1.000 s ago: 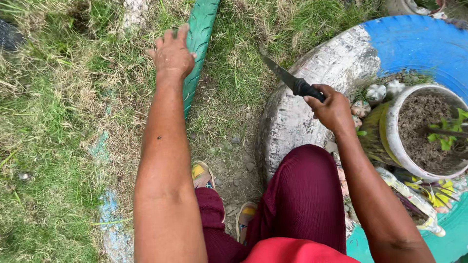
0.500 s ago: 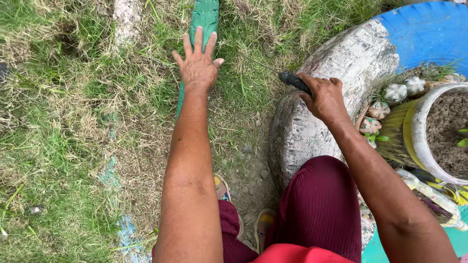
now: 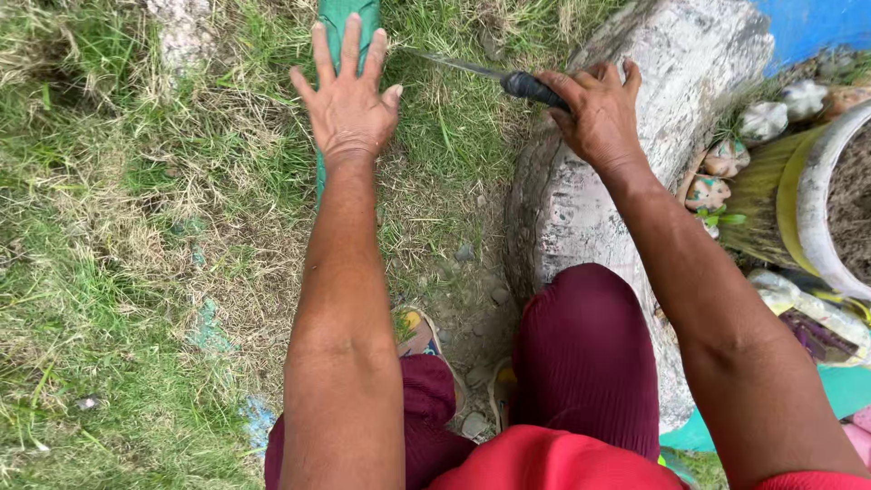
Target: The person installs a green rubber garden edging into the soil by hand and using a knife to clear grass and create a trench, positioning the strip along a curved concrete planter.
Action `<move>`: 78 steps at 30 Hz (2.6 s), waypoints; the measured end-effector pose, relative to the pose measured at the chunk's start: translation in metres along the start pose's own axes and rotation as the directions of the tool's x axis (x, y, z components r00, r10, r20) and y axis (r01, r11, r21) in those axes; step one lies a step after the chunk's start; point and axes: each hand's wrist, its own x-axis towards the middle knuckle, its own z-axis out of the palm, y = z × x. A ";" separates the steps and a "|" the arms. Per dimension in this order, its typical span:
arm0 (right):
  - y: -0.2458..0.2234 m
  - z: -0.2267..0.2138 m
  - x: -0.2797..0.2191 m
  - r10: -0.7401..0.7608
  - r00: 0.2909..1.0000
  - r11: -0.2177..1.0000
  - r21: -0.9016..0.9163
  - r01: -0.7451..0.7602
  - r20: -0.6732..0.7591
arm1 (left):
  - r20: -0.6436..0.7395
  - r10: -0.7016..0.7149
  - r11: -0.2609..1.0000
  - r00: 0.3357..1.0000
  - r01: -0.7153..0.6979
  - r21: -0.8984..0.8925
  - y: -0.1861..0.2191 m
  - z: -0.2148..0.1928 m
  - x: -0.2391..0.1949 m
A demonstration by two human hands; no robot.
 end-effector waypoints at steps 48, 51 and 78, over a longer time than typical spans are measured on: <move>0.052 0.026 -0.001 -0.147 0.988 0.982 0.110 0.152 -0.056 | 0.341 -0.475 0.815 0.811 0.552 -0.178 0.052 -0.057 -0.033; 0.052 0.027 0.007 -0.151 0.985 0.980 0.115 0.160 -0.082 | 0.362 -0.510 0.821 0.780 0.567 -0.067 0.057 -0.056 -0.038; 0.041 0.009 0.003 -0.179 0.980 0.984 0.028 0.177 0.091 | 0.246 -0.523 0.731 0.816 0.578 -0.362 0.002 0.254 0.091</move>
